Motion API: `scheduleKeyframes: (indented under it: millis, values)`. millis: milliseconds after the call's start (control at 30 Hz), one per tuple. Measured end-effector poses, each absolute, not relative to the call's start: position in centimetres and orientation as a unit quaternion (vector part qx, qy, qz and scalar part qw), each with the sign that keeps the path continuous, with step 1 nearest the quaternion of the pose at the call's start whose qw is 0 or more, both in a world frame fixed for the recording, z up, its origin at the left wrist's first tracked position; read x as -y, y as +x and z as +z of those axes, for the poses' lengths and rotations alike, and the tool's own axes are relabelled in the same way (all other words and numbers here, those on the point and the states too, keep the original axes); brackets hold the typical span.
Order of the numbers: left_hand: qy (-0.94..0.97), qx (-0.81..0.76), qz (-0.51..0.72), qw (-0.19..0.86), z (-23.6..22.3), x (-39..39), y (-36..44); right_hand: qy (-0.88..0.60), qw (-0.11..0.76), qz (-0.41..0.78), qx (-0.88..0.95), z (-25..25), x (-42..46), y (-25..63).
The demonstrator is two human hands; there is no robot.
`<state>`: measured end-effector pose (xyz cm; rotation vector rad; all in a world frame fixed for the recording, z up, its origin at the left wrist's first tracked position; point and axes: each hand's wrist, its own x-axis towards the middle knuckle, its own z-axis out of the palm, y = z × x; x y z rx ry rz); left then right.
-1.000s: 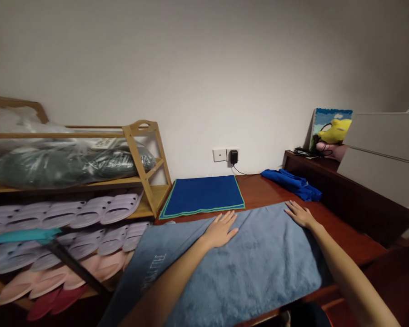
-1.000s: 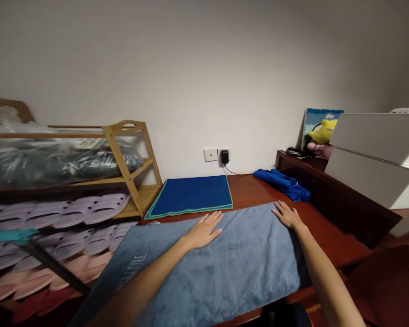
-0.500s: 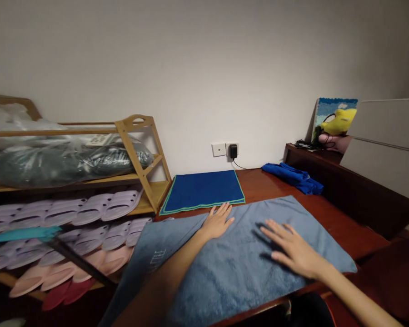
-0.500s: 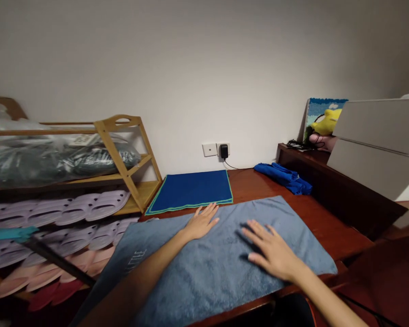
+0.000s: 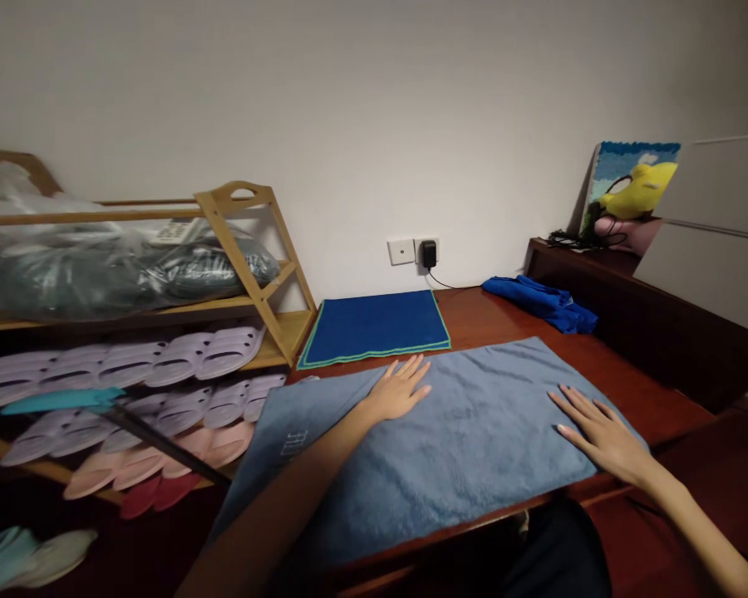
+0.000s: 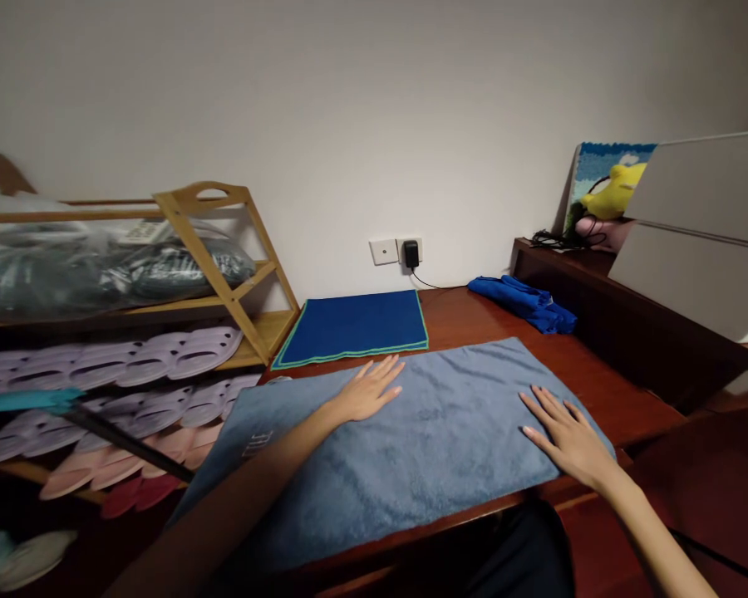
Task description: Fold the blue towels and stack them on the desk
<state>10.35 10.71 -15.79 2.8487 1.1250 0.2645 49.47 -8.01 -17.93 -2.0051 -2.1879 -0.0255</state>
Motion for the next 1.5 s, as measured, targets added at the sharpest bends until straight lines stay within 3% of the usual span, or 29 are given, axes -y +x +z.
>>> scheduleKeyframes:
  millis: [133,300,400,567,667,767,1067,1300,1400,1500]
  values:
    - [0.929,-0.363,0.062,0.031,-16.1,-10.9,11.0,-0.671,0.09,0.011,0.736,-18.2,8.0,51.6]
    - [0.926,-0.364,0.1,-0.018,-13.5,-10.1,10.9,-0.657,0.168,0.049,0.733,-15.3,3.5,52.9]
    - [0.902,-0.415,0.105,-0.049,-11.3,-9.5,6.1,-0.65,0.175,0.065,0.736,-14.6,-2.0,52.9]
    - [0.712,-0.682,0.115,-0.123,-11.0,-9.3,-6.4,-0.803,0.142,0.025,0.578,-16.0,-10.7,52.6]
    - [0.657,-0.744,0.121,-0.027,-12.8,-9.4,-10.6,-0.825,0.13,0.028,0.55,-17.2,-13.3,52.8]
    - [0.66,-0.741,0.123,0.025,-14.3,-9.7,-11.6,-0.811,0.136,0.014,0.569,-18.1,-13.7,53.4]
    - [0.639,-0.706,0.297,-0.074,-14.7,-11.2,-10.7,-0.762,0.2,-0.137,0.601,-18.5,-12.9,54.5]
    - [0.643,-0.745,0.163,-0.076,-14.6,-12.9,-9.9,-0.746,0.164,-0.154,0.626,-17.9,-15.1,53.8]
    - [0.696,-0.682,0.175,-0.144,-14.4,-11.2,-9.5,-0.735,0.179,-0.149,0.637,-17.5,-14.8,53.4]
    - [0.781,-0.601,0.142,-0.098,-15.4,-9.5,-9.5,-0.709,0.16,-0.076,0.683,-18.2,-13.7,53.3]
